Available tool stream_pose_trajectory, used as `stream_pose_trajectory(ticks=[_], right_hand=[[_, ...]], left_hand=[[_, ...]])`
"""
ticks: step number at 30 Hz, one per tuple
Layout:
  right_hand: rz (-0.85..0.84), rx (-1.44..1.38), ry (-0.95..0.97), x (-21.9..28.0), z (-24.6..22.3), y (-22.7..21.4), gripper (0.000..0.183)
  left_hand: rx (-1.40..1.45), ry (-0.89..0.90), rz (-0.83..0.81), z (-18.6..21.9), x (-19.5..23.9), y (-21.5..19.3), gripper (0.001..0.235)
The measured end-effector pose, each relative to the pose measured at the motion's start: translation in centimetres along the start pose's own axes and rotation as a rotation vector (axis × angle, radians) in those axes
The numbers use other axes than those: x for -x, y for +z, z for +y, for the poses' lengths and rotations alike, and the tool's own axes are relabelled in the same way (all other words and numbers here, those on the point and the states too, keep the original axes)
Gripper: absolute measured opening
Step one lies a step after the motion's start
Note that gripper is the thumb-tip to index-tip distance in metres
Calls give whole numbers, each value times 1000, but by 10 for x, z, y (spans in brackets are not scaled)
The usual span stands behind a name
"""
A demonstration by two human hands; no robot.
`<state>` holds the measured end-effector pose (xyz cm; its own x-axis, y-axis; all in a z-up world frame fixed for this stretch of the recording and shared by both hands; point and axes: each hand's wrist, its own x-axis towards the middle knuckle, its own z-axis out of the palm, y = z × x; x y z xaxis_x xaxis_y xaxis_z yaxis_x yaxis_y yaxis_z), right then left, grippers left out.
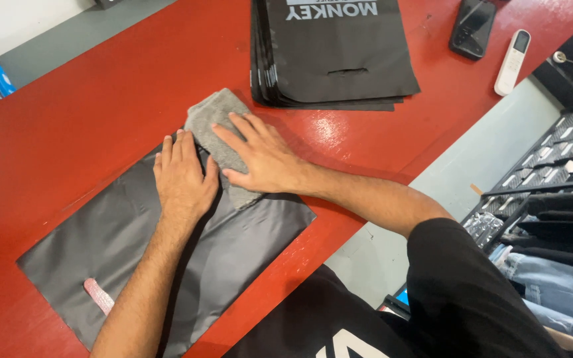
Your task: The person repeatedly wipes black plastic shopping bags with a gray cloth on a red table. They pick up each bag, wipe both sides, and place it on a growing stack. The process is repeated for multiple bags throughout the clip.
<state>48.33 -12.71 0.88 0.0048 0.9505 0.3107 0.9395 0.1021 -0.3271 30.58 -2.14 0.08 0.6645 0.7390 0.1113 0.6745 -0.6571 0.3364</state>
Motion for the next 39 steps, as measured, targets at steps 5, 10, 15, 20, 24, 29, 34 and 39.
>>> stream_pose_trajectory(ticks=[5, 10, 15, 20, 24, 29, 34, 39], right_hand=[[53, -44, -30, -3, -1, 22, 93], [63, -232, -151, -3, -3, 14, 93], [-28, -40, -164, 4, -8, 4, 84], [-20, 151, -137, 1, -9, 14, 91], [44, 53, -181, -2, -4, 19, 76], [58, 65, -174, -9, -6, 20, 72], [24, 108, -19, -18, 4, 22, 70], [-161, 210, 267, 24, -21, -37, 64]], left_hand=[[661, -35, 104, 12, -4, -9, 60], [1202, -251, 216, -8, -12, 23, 91], [539, -30, 223, -9, 41, -30, 90], [-46, -229, -162, -56, 105, -43, 95], [-577, -195, 235, -161, 163, -45, 94], [-510, -424, 167, -205, 170, -96, 101], [-257, -675, -296, -195, 145, -120, 83], [73, -576, -53, -213, 145, -107, 45]])
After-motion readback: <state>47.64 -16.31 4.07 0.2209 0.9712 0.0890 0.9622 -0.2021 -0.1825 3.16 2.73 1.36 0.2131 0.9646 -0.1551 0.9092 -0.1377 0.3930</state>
